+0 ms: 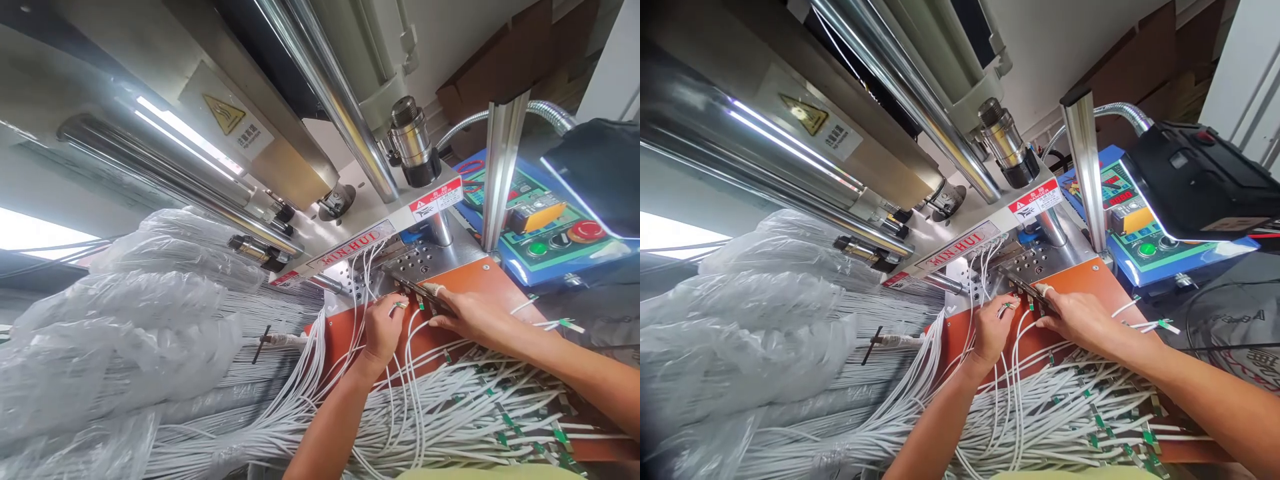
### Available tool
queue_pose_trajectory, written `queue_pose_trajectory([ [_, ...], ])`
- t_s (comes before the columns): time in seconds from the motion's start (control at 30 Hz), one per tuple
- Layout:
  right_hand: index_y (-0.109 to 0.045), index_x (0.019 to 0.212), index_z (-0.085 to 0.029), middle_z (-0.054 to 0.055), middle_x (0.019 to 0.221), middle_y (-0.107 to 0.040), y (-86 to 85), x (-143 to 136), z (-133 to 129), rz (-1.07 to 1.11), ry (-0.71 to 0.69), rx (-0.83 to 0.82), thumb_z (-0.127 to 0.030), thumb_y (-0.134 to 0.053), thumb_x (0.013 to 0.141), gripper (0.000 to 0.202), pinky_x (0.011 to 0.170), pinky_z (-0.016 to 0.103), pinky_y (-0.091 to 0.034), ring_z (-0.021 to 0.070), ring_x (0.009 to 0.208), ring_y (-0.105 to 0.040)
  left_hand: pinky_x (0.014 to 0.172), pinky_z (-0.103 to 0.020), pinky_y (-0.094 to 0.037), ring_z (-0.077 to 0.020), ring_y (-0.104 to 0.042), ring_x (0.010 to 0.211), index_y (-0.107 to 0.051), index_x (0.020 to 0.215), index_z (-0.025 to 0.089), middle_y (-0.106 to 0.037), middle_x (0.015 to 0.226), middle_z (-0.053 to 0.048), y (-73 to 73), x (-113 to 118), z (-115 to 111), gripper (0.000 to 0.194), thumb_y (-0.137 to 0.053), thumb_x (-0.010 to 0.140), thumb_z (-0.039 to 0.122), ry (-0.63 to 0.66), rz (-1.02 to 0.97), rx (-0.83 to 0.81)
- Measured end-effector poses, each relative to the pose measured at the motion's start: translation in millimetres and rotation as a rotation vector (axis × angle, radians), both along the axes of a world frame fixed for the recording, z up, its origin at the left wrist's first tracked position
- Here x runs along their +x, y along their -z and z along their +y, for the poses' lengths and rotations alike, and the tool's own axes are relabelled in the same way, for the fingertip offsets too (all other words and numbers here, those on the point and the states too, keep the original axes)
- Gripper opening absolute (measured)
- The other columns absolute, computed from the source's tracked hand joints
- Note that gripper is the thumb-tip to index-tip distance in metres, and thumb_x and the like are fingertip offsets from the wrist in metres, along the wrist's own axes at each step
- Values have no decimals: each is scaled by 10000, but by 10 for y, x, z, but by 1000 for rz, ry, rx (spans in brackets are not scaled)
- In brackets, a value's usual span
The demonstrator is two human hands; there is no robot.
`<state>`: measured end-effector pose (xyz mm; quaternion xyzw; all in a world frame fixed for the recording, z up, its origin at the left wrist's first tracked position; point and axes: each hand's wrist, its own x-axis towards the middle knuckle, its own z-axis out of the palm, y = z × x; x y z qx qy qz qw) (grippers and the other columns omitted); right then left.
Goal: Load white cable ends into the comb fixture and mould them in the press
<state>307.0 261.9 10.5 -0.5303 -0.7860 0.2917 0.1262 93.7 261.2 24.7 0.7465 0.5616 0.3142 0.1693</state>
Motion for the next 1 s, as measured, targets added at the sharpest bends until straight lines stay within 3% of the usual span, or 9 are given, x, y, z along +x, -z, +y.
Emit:
queue_pose_trajectory([
  [0.2, -456, 1324, -266, 48, 838, -711, -14, 33, 7, 74, -5, -18, -473, -473, 904, 468, 601, 311, -429, 274, 776, -680, 778, -267, -506, -143, -640, 783, -700, 792, 194, -686, 778, -19, 78, 81, -6, 139, -611, 809, 88, -7, -15, 75],
  [0.33, -494, 1256, -252, 46, 828, -701, -5, 47, 29, 59, -15, -58, -501, -486, 897, 437, 602, 306, -431, 272, 773, -675, 778, -267, -503, -143, -630, 792, -701, 821, 195, -678, 791, -24, 114, 67, 4, 171, -580, 817, 74, 2, -29, 88],
  [0.63, -474, 1300, -216, 83, 933, -701, -27, 54, 37, 67, -36, -89, -500, -470, 908, 485, 663, 345, -456, 297, 844, -672, 793, -278, -523, -143, -645, 808, -708, 850, 206, -700, 833, -20, 173, 48, 18, 221, -569, 811, 39, -3, -73, 105],
  [0.87, -427, 1378, -261, 69, 958, -713, 11, 61, 43, 100, -32, -51, -509, -481, 899, 542, 661, 315, -455, 273, 872, -679, 826, -292, -537, -151, -682, 827, -715, 839, 196, -735, 841, -28, 158, 63, 61, 166, -578, 836, 103, -31, -163, -39],
  [1.0, -536, 1253, -251, 64, 888, -713, -7, 64, 45, 81, -21, -67, -520, -498, 881, 461, 637, 322, -458, 275, 813, -679, 783, -269, -540, -148, -681, 792, -710, 914, 188, -737, 872, -26, 10, 9, 56, 120, -628, 828, 173, -32, -174, -251],
])
